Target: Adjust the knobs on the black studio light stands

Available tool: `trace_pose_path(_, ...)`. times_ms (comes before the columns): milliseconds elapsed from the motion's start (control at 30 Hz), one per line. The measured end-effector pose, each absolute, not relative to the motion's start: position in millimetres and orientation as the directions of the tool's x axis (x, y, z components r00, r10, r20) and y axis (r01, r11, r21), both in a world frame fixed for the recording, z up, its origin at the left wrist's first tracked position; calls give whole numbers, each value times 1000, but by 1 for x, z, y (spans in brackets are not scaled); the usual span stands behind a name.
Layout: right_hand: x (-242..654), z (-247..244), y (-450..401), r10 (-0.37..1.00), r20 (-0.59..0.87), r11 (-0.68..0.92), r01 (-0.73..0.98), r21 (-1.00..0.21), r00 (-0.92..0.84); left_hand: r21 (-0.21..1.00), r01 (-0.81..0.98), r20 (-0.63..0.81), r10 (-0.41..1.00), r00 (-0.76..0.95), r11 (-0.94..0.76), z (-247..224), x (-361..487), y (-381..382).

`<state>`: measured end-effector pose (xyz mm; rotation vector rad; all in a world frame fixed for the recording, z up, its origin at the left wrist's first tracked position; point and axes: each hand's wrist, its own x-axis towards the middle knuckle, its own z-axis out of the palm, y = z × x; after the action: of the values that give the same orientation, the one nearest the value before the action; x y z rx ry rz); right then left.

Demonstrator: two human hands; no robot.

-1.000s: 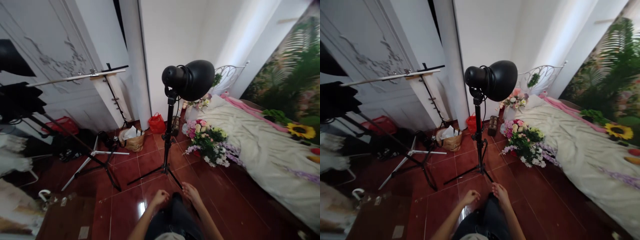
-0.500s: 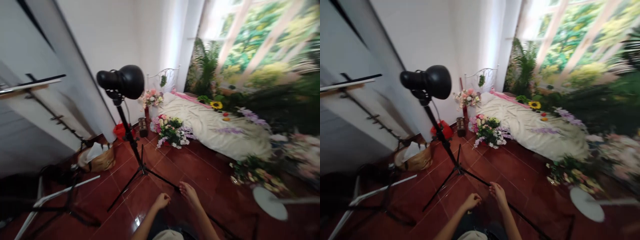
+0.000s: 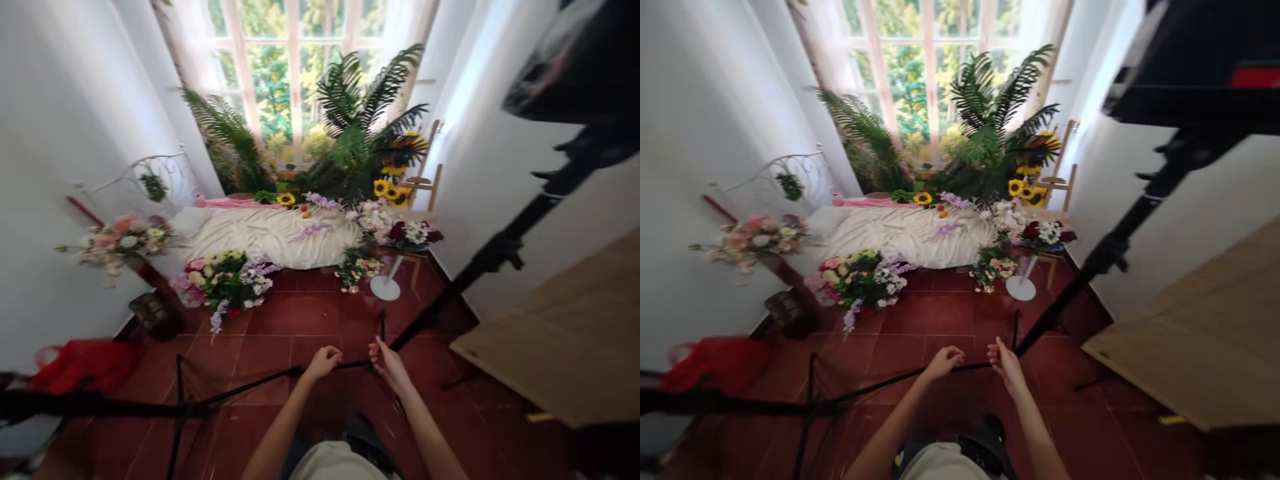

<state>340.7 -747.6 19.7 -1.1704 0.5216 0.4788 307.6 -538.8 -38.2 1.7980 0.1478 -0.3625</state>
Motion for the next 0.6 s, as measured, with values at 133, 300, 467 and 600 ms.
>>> trace_pose_path(133, 363, 36, -852, 90, -577, 658, -484, -577, 812, 988, 60, -99, -285, 953, -141, 13, 369, -627)
trace_pose_path(300, 378, 49, -917, 310, -362, 858, -423, -292, 879, 981, -190, 195, -279, 940, 42, 68, 427, -728)
trace_pose_path(467, 397, 56, -935, 348, -249, 874, -409, -263, 904, 944, -309, 326, -175, 929, 119, 99, 472, -811)
trace_pose_path(600, 414, 57, -948, 382, -212, 860, -430, -275, 899, 952, -259, 281, -128, 951, 163, 107, 497, -852)
